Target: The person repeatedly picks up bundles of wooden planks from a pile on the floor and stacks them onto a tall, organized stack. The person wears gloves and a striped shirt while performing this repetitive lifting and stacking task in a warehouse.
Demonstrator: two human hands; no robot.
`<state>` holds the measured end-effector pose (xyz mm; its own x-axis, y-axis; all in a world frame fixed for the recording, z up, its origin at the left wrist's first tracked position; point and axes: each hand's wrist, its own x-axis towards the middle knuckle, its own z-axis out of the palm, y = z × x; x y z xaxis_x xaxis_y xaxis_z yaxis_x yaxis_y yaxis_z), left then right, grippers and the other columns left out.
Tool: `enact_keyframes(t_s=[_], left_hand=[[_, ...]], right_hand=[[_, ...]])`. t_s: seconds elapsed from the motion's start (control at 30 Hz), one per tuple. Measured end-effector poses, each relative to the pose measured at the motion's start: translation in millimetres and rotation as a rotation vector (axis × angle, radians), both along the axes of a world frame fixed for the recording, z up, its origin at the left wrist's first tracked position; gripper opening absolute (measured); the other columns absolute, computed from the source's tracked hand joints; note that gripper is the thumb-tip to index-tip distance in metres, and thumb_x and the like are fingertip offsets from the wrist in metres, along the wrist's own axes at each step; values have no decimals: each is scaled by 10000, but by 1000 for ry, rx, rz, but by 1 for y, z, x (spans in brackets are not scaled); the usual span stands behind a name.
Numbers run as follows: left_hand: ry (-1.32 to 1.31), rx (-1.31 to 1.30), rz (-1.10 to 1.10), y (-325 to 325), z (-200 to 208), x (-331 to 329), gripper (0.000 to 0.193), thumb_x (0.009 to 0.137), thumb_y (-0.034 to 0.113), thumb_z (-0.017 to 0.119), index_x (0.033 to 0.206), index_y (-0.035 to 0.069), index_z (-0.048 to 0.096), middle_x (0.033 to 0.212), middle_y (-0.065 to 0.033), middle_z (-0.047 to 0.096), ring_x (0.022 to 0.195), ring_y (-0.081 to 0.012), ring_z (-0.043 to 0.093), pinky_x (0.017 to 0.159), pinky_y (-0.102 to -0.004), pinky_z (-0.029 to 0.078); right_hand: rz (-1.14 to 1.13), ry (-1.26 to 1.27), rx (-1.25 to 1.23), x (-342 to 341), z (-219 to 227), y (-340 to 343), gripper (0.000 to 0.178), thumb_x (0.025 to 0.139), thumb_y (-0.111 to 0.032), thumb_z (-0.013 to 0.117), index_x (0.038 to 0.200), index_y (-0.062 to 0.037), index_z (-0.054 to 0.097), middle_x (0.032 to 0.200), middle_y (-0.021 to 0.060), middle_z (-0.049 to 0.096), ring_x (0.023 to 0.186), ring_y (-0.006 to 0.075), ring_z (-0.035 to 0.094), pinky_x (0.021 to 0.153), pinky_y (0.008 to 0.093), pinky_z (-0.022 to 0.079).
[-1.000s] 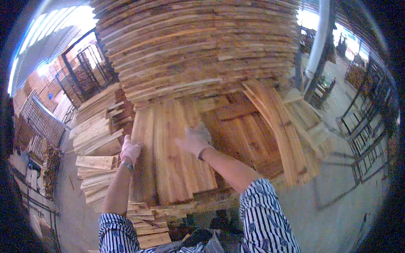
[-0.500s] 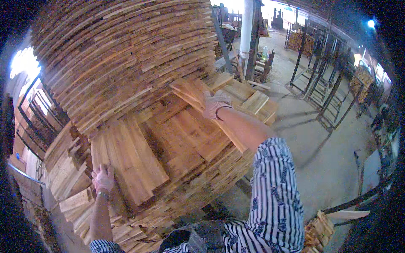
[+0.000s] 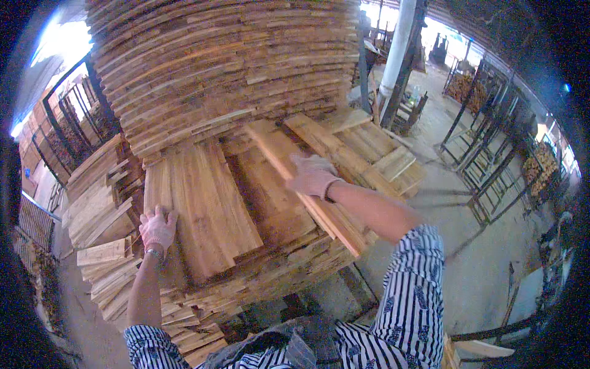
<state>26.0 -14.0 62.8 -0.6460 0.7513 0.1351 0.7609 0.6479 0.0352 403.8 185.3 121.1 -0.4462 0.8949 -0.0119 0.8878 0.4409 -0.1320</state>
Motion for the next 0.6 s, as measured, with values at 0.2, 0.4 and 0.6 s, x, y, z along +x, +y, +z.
enact_keyframes(t_s=[0.2,0.4,0.6], left_hand=[[31,-12,-17,13,-7,5,651,1001,567,463,1433,81,492,1521,-231,415,1374,-421,395,1084,-517,378],[-13,-34,1,7,-3,9,707,989,585,461,1472,69,468,1554,-260,379,1434,-441,335,1116,-530,342],[-17,-67,4,9,2,11,723,993,582,454,1502,67,447,1565,-257,377,1451,-435,317,1138,-532,322]], right_hand=[[-18,81,-103,-96,-38,-37,692,860,-632,594,1366,-163,545,1312,214,636,1242,414,594,1008,525,493],[-55,-10,-14,-55,-11,8,703,871,-625,557,1419,-185,539,1268,207,657,1212,370,619,1007,490,500],[-162,50,-35,-75,-82,33,682,918,-681,495,1436,-238,502,1387,260,536,1263,430,539,1048,550,435]])
